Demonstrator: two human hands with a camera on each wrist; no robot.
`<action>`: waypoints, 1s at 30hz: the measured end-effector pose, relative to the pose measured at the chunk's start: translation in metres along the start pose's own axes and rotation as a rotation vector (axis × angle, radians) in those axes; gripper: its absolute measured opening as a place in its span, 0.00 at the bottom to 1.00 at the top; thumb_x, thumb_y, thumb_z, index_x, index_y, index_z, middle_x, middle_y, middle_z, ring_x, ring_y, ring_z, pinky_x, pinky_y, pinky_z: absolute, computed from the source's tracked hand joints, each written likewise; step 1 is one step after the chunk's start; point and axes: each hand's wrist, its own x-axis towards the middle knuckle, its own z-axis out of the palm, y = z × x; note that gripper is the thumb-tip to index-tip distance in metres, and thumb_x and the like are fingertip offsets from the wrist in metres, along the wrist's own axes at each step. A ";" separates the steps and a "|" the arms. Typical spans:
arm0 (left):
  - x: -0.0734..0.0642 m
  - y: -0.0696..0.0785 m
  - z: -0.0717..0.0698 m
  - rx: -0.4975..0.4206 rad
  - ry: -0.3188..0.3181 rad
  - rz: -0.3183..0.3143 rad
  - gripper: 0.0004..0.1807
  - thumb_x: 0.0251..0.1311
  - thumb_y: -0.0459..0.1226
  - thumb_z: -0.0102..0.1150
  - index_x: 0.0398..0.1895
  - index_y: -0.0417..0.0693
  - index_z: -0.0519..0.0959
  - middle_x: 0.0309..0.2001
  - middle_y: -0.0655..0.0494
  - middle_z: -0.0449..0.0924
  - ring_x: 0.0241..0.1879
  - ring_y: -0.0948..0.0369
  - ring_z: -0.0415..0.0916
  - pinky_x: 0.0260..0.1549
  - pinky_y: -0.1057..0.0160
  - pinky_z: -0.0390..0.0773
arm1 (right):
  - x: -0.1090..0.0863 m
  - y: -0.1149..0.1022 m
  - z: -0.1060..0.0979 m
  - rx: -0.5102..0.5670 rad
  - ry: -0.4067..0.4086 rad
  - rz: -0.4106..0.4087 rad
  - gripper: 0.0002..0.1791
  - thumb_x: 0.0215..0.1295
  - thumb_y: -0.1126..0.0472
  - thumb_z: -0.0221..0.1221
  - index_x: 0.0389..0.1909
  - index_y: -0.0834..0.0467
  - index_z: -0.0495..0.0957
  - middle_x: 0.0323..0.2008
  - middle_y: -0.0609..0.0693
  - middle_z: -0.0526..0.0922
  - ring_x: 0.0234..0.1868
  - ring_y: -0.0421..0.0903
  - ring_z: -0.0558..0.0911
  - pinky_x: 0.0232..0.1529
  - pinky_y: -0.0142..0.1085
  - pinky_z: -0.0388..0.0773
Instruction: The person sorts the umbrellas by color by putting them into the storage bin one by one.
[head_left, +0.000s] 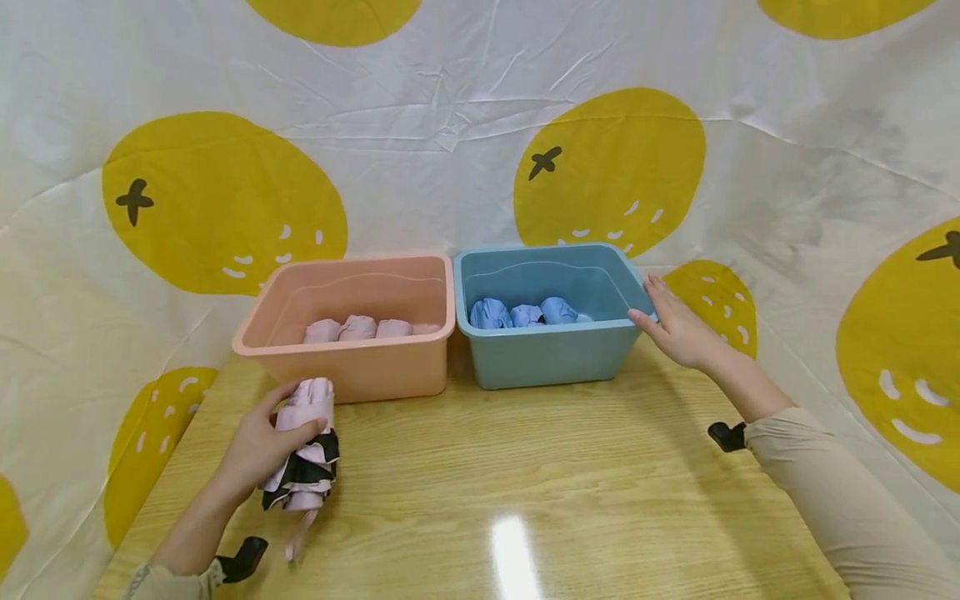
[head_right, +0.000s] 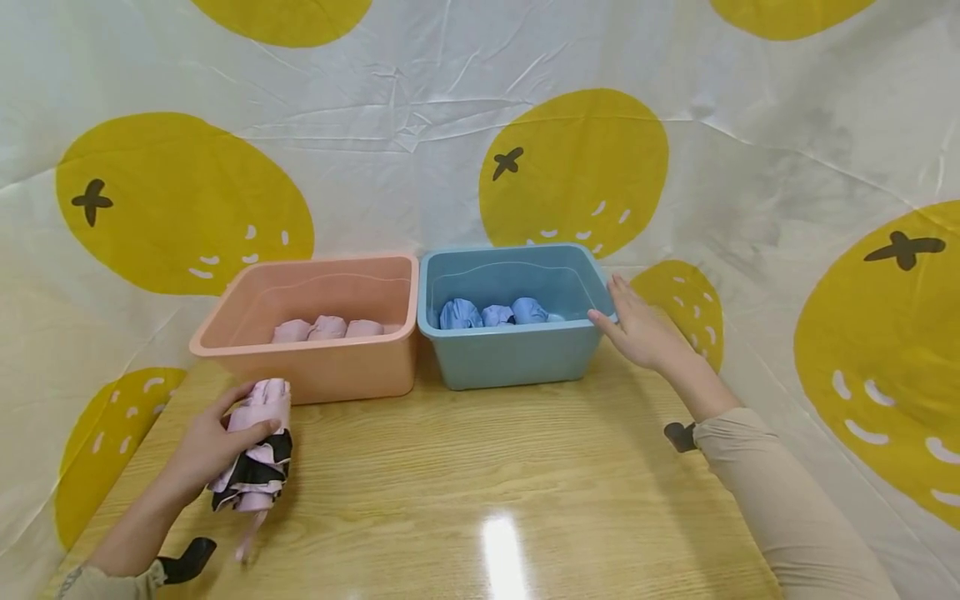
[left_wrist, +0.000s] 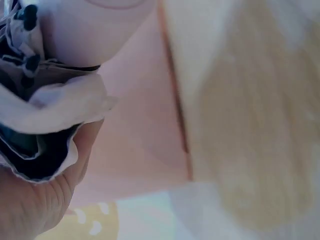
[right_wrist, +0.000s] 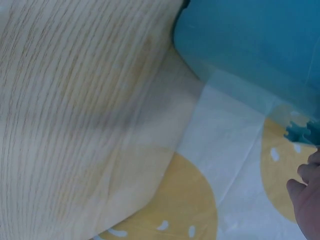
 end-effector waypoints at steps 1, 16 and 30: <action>0.000 0.005 0.000 -0.036 0.006 -0.003 0.46 0.66 0.46 0.69 0.80 0.39 0.58 0.66 0.28 0.68 0.51 0.45 0.76 0.37 0.69 0.80 | 0.000 0.000 0.000 0.002 0.000 0.000 0.45 0.84 0.40 0.40 0.83 0.64 0.31 0.83 0.62 0.27 0.83 0.66 0.35 0.79 0.66 0.38; 0.035 0.095 -0.006 -0.654 0.138 0.229 0.32 0.66 0.29 0.66 0.72 0.49 0.69 0.59 0.58 0.70 0.46 0.63 0.78 0.40 0.73 0.85 | -0.001 0.000 0.000 0.004 -0.008 0.022 0.46 0.84 0.40 0.40 0.83 0.63 0.31 0.83 0.59 0.26 0.83 0.65 0.34 0.79 0.65 0.37; 0.125 0.154 0.001 -0.554 0.217 0.037 0.47 0.64 0.44 0.68 0.81 0.46 0.53 0.76 0.45 0.58 0.64 0.56 0.65 0.66 0.60 0.74 | -0.001 -0.002 -0.002 -0.020 -0.015 0.031 0.46 0.84 0.38 0.39 0.83 0.64 0.32 0.83 0.60 0.28 0.83 0.65 0.36 0.79 0.65 0.38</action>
